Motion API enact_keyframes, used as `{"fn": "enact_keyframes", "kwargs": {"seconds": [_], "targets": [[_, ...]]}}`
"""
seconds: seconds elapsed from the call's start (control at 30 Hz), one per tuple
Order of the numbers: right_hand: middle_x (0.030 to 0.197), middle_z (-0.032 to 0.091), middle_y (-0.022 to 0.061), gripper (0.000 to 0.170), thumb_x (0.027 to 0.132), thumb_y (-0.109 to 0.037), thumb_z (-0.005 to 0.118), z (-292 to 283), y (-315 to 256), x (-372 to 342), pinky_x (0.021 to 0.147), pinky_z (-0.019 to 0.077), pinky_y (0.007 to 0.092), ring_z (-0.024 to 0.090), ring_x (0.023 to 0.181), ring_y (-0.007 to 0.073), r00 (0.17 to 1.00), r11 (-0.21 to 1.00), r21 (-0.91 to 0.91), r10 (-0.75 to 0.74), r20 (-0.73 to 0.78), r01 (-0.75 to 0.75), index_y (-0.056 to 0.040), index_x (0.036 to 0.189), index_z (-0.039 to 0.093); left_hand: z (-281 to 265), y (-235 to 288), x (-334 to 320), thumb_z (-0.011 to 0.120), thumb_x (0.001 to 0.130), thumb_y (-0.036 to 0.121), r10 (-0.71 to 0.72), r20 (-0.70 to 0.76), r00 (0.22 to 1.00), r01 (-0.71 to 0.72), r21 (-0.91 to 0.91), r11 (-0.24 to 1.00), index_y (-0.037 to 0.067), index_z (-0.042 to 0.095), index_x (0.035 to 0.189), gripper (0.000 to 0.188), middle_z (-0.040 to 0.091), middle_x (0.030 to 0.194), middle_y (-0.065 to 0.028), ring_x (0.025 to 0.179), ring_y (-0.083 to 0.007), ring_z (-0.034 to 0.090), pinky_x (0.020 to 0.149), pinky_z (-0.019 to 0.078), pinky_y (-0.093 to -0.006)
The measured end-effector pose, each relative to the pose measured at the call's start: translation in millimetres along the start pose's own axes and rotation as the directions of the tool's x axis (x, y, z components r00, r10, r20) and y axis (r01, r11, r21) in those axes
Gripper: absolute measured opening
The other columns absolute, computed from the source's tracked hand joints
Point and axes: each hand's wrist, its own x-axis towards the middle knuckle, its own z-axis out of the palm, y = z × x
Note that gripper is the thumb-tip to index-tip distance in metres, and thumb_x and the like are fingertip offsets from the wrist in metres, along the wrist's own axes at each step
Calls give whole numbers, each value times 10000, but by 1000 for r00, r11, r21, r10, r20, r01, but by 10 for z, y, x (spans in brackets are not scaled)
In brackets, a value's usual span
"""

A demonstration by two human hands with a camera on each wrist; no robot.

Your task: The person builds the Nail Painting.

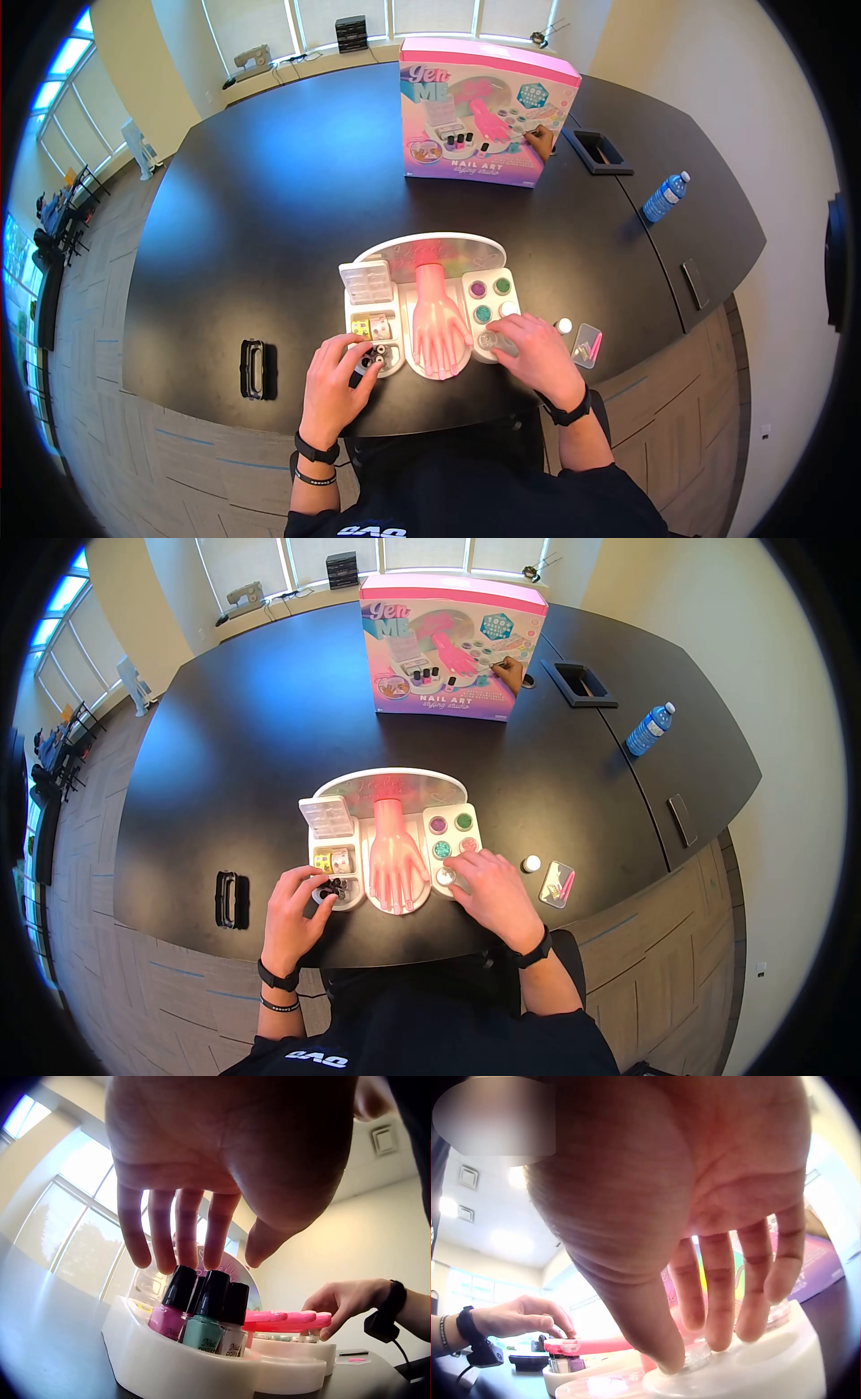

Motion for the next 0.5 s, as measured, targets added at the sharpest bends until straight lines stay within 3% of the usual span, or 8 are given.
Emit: {"fn": "enact_keyframes", "kwargs": {"seconds": [0.1, 0.4, 0.47, 0.5], "targets": [[1175, 777, 110, 333, 865, -148, 836, -59, 35, -14, 942, 582, 459, 712, 1066, 327, 999, 999, 28, 30, 34, -31, -84, 1185, 769, -6, 2, 6, 854, 874, 117, 2, -2, 1000, -2, 2, 1000, 38, 741, 1148, 306, 709, 1205, -124, 1117, -355, 682, 957, 562, -460], [1058, 756, 113, 337, 838, -111, 860, -252, 271, -89, 867, 587, 426, 724, 971, 322, 989, 989, 61, 137, -57, -133, -86, 1163, 774, 15, 3, 16, 846, 867, 93, 10, 3, 1000, -10, -11, 1000, 29, 738, 1154, 313, 707, 1208, -142, 1114, -368, 684, 948, 567, -462], [1056, 741, 101, 342, 833, -103, 860, -290, 364, -132, 862, 584, 424, 718, 946, 306, 971, 974, 52, 222, -84, -218, -82, 1161, 766, 12, 11, 15, 837, 869, 77, 9, 7, 1000, -9, -16, 1000, 22, 735, 1163, 317, 705, 1214, -157, 1115, -377, 685, 947, 569, -464], [1158, 734, 105, 336, 857, -112, 831, -354, 385, -136, 885, 588, 450, 710, 1048, 352, 946, 944, 81, 323, -16, -321, -100, 1184, 757, 8, 17, 19, 838, 869, 78, 10, 6, 1000, -10, -15, 1000, 22, 736, 1162, 315, 705, 1216, -157, 1118, -377, 685, 948, 569, -464]]}}
